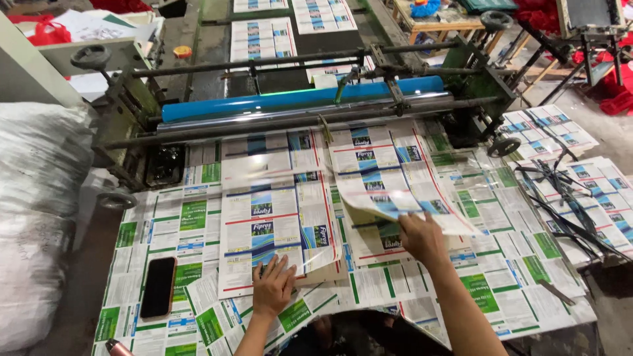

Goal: Aligning and sorting printed labels at a printing station.

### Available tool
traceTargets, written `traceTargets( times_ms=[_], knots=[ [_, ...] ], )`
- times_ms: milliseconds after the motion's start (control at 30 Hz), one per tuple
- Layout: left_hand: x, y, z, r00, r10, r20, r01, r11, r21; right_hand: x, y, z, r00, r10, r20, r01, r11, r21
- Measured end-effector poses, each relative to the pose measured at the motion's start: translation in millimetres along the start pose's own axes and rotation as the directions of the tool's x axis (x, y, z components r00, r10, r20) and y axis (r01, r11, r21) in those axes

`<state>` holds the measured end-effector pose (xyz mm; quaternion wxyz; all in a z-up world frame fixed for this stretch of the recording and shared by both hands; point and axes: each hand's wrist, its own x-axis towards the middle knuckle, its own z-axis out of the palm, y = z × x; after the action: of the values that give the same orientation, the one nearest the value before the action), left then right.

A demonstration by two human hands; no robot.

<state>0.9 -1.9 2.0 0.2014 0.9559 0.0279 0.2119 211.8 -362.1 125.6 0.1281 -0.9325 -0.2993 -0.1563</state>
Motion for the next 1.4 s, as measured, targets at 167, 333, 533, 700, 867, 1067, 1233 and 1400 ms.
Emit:
traceTargets(
  times_ms=[167, 333, 533, 700, 867, 1067, 1233, 1400],
  knots=[
    [-1, 0, 0, 1.0, 0.001, -0.03, -0.001, 1.0, -0.022, -26, -25, 4, 0.996, 0.061, -0.06, -0.057, 0.996, 0.068],
    [-3, -2, 0, 1.0, 0.005, -0.009, -0.005, 1.0, -0.008, -74, -33, 60, 0.992, 0.116, 0.048, -0.116, 0.993, 0.004],
    [-2, 0, -2, 1.0, -0.012, 0.007, 0.012, 1.0, -0.008, -86, -37, 84, 0.994, 0.108, -0.012, -0.108, 0.993, 0.054],
    [1, 0, -2, 1.0, -0.027, 0.009, 0.027, 0.999, -0.028, -70, -33, 87, 0.996, 0.075, -0.052, -0.072, 0.996, 0.052],
    [-1, -3, 1, 0.999, -0.036, 0.002, 0.036, 0.999, -0.029, -56, -28, 94, 0.994, 0.102, -0.044, -0.097, 0.989, 0.11],
    [0, -2, -1, 0.995, -0.076, 0.057, 0.078, 0.996, -0.033, -43, -15, 110, 0.991, 0.128, -0.039, -0.124, 0.988, 0.096],
    [-1, -4, 2, 0.993, -0.095, 0.07, 0.098, 0.995, -0.036, -30, -6, 124, 0.991, 0.125, -0.039, -0.121, 0.99, 0.073],
    [1, -4, 2, 0.988, -0.117, 0.101, 0.121, 0.992, -0.031, -12, 0, 131, 0.992, 0.129, 0.004, -0.129, 0.989, 0.075]
  ],
)
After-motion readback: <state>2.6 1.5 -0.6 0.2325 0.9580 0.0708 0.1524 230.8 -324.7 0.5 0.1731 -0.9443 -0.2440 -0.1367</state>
